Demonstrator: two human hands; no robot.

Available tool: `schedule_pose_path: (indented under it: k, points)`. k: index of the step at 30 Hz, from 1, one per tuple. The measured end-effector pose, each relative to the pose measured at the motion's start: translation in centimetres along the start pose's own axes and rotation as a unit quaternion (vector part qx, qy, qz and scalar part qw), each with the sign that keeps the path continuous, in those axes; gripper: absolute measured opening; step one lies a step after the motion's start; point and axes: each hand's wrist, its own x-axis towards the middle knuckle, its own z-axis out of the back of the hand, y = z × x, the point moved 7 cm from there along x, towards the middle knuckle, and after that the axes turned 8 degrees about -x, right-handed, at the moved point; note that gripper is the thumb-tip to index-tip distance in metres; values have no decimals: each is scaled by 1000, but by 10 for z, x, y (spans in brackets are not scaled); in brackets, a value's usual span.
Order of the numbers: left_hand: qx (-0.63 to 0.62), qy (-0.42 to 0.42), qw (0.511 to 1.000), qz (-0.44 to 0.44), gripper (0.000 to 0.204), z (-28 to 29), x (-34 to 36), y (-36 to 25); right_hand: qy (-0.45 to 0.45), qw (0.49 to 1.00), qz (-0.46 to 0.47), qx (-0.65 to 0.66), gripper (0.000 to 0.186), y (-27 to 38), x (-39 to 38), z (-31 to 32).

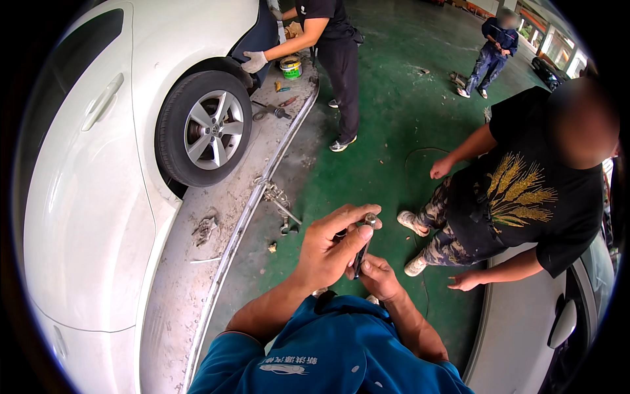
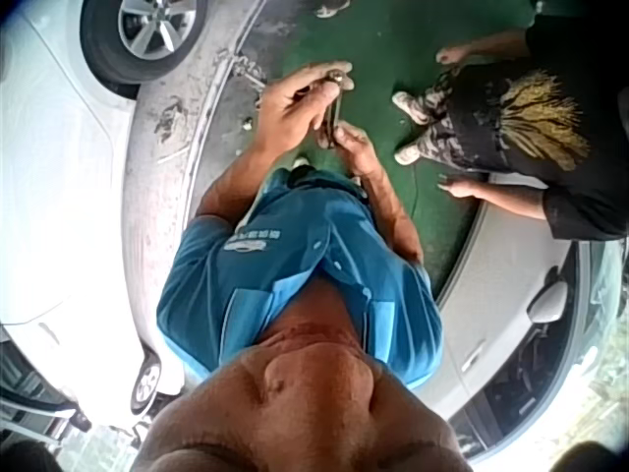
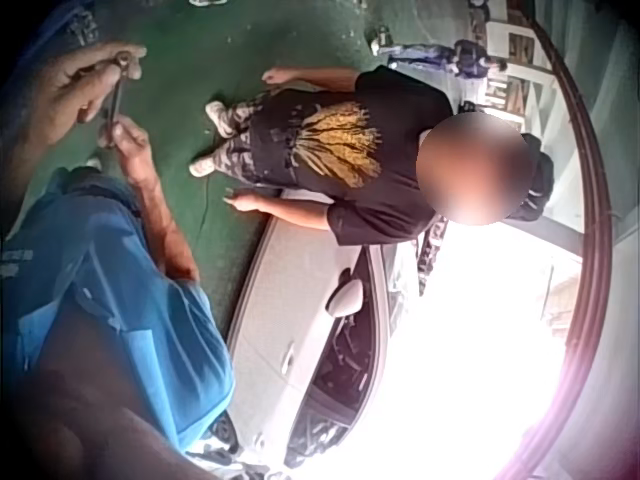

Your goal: The person retrieves a socket and extension from a tool chest, then uses an angle grinder to smooth the socket. They walk to a red car and use a cordless impact wrench with the extension to remove bolts from the rear bumper area.

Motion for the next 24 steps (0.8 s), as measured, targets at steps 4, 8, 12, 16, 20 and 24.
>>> schedule_pose_path:
  k: [4, 8, 12, 16, 20, 24]
  points:
    - [-2, -12, 1000, 8, 29, 1, 2, 0, 5, 1000, -5, 18, 48, 0, 1, -2]
    - [-10, -28, 999, 15, 27, 3, 4, 5, 6, 999, -22, 47, 50, -1, 1, -3]
    - [-11, -40, 999, 18, 27, 6, 6, 9, 18, 997, -37, 63, 57, -3, 1, -3]
    - [-9, -39, 999, -12, 26, 4, 9, 11, 17, 995, -53, 77, 63, -12, 0, 3]
    - [-8, -44, 999, -23, 26, 5, 10, 14, 37, 993, -60, 98, 63, -13, 1, 3]
    - [-13, -50, 998, -21, 26, 7, 11, 17, 42, 990, -68, 113, 61, -17, 1, 5]
